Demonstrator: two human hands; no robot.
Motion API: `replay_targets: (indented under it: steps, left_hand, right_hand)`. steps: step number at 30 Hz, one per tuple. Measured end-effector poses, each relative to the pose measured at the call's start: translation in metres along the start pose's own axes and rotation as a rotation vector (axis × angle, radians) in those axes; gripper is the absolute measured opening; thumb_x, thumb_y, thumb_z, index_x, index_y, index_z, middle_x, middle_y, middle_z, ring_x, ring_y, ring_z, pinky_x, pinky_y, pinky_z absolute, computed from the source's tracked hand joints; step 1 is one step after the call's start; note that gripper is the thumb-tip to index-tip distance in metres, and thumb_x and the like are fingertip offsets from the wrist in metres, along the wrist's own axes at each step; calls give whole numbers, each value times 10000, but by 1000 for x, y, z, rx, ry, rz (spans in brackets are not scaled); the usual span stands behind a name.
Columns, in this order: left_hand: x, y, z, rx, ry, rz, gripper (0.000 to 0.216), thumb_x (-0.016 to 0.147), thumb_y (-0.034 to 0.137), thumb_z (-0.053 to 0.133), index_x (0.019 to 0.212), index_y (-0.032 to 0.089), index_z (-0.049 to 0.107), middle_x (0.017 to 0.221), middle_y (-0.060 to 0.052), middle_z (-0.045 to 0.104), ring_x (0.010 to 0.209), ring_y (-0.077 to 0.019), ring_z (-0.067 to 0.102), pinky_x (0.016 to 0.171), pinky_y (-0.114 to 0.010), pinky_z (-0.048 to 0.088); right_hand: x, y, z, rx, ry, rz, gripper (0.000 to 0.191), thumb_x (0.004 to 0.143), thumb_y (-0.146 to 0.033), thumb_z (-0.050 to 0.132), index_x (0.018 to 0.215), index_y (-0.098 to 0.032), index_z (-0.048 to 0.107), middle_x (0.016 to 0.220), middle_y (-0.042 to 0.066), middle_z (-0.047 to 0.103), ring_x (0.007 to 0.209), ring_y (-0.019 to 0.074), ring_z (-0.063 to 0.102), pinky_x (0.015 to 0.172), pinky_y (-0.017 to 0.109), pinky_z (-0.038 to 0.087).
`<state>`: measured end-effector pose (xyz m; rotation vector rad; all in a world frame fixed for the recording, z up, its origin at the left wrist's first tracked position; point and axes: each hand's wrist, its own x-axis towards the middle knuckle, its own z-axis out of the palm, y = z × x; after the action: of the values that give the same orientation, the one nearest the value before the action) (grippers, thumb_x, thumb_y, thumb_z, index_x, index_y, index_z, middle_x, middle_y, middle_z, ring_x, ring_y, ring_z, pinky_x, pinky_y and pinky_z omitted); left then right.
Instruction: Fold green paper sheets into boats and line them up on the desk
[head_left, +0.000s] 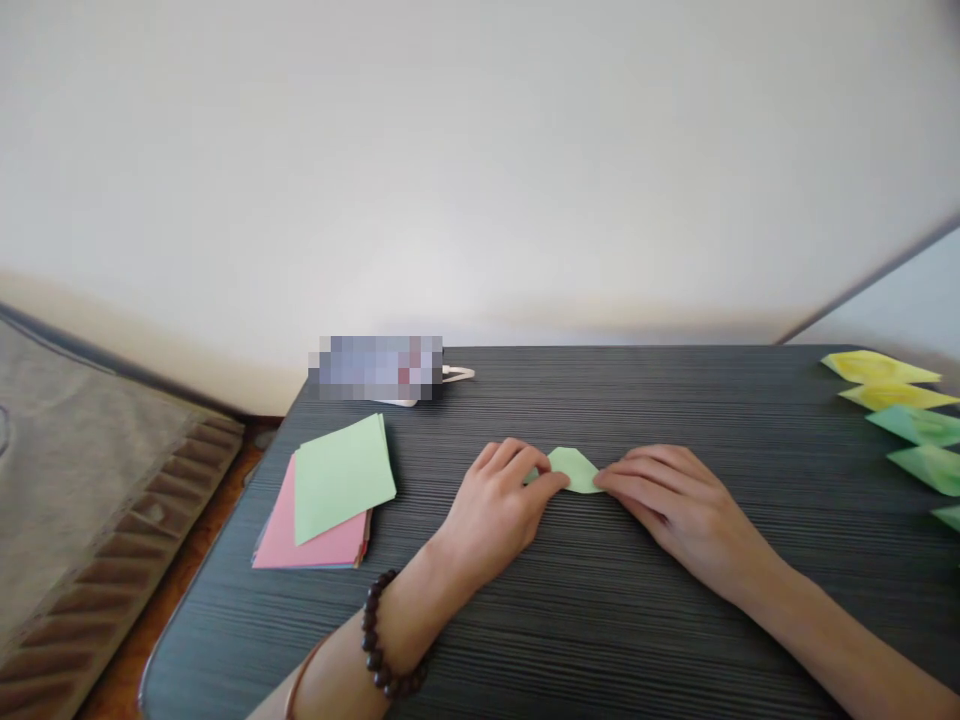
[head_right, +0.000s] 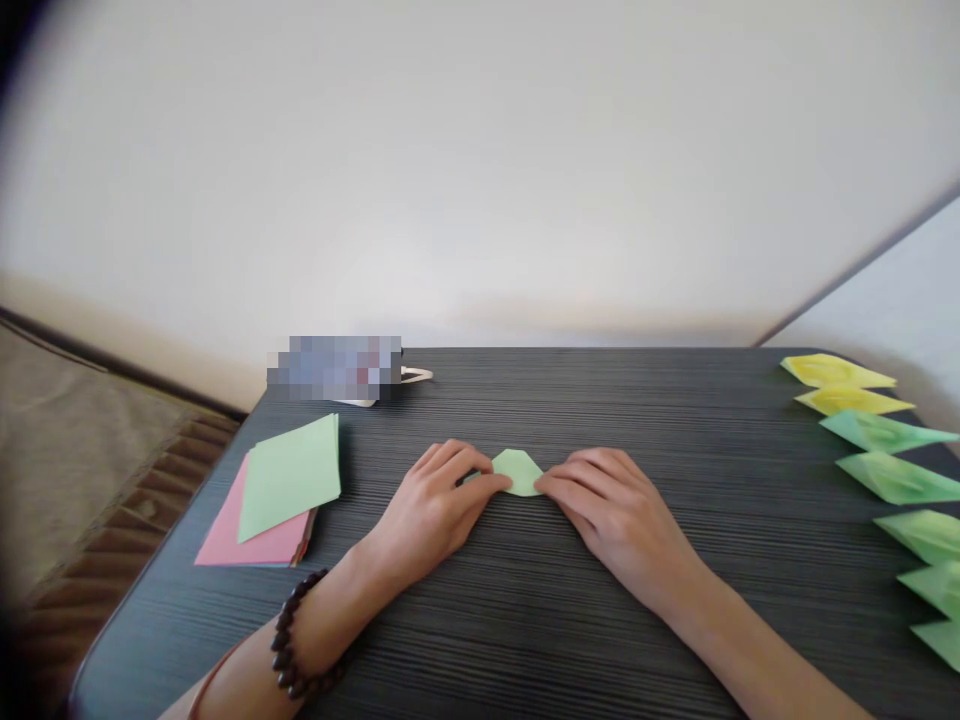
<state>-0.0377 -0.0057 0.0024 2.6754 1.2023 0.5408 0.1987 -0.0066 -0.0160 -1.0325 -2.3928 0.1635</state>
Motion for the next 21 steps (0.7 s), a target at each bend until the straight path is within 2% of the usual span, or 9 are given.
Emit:
replay_targets:
  steps: [11,21]
  left_hand:
    - [2,2,1,-50,19,2,222,922,174,451,1052,211,627,959,-51,624,907,-182,523,796,-346,432]
    - [-1,0,1,-33,-6,-31,250,879,104,491,1048,231,624,999,-24,625,947,-197,513,809,-349,421]
  right_hand:
    - [2,-4,-6,29,20,17,180,893,-178,535,1020,-222,655,1011,41,683,929,178,587,841,355,458]
    - [1,1,-7,19,10,-17,176,891,-197,546,1010,-236,670,908,16,710,896,169,607,827,335,457]
